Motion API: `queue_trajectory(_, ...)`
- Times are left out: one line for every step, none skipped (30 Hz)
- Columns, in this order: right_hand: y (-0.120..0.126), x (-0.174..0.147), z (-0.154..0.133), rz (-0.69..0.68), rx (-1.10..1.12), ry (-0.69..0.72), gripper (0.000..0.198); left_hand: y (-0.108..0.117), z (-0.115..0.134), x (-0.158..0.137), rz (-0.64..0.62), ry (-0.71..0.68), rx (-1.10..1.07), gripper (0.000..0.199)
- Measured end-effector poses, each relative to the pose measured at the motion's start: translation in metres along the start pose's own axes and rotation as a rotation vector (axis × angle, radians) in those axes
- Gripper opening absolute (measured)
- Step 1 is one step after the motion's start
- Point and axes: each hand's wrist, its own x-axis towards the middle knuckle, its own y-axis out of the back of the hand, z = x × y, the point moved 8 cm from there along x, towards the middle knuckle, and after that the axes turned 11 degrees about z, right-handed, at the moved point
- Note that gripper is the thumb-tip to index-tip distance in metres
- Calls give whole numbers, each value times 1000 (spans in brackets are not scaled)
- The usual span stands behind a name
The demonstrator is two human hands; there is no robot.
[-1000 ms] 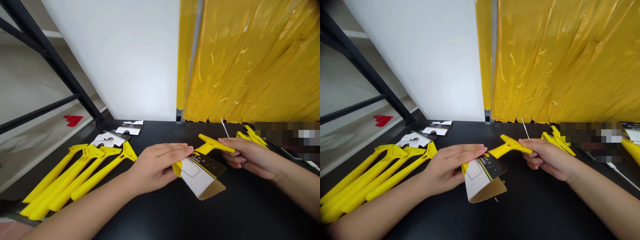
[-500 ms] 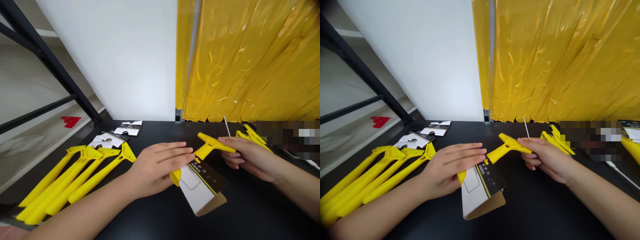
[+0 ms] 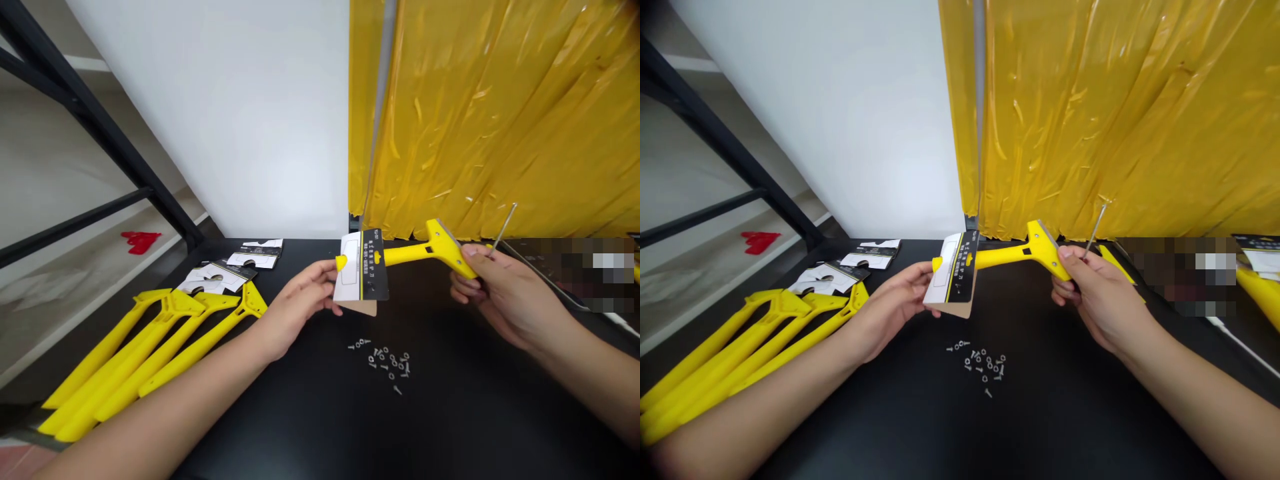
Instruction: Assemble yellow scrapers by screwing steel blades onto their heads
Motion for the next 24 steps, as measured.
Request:
queue_trajectory(0,0,1,2,-2,4,50,-3,0,-1,9,67,-77,39)
queue_trajectory(0,0,2,3,-6,6,50,-5,1,-1,29,112,-127,41)
queue_trajectory(-1,-1,3,3,-11,6,50,-6,1,-2,42,151,-154,43)
queue_trajectory(-1,-1,4,3,-16,8,50,-7,1,-3,53,180,-173,44)
queue_trajectory(-1,-2,5,5,-20,12,50,-8,0,-4,57,207,-187,44)
queue_trajectory(-2,-2,5,11,-24,19,50,-8,-2,-5,57,231,-200,45)
queue_trajectory(-1,-3,5,19,-27,29,50,-8,-3,-5,55,248,-215,45)
queue_trajectory(-1,-3,4,29,-30,42,51,-8,-5,-5,56,260,-229,44)
queue_trajectory(0,-3,3,40,-33,57,51,-7,-6,-5,62,266,-242,44)
queue_trajectory(1,-3,2,51,-35,71,51,-6,-7,-4,71,266,-254,44)
queue_trajectory(2,-3,1,63,-37,82,52,-5,-8,-4,80,263,-264,44)
queue_trajectory(3,-3,0,75,-39,92,52,-5,-8,-4,88,258,-272,44)
queue_trajectory(3,-4,-1,87,-41,99,52,-5,-8,-4,95,251,-278,44)
queue_trajectory(4,-5,-2,100,-42,101,51,-5,-8,-4,104,244,-282,44)
queue_trajectory(3,-7,-2,112,-45,97,50,-6,-8,-5,113,235,-285,45)
queue_trajectory(2,-10,-2,117,-49,85,48,-6,-8,-6,123,229,-286,45)
queue_trajectory(1,-13,0,115,-56,65,46,-7,-8,-6,134,222,-287,46)
queue_trajectory(-2,-16,1,106,-65,42,45,-6,-8,-7,144,216,-287,46)
queue_trajectory(-3,-19,4,98,-75,21,43,-6,-8,-7,151,211,-285,46)
queue_trajectory(-5,-22,5,88,-87,7,43,-6,-9,-6,152,208,-280,45)
queue_trajectory(-6,-24,7,79,-98,5,44,-6,-10,-6,152,204,-273,44)
queue_trajectory(-6,-25,7,73,-109,12,46,-5,-11,-5,150,205,-263,43)
queue_trajectory(-5,-25,8,70,-119,26,48,-4,-12,-4,148,209,-248,42)
queue_trajectory(-4,-24,8,65,-128,44,50,-3,-13,-3,147,216,-229,41)
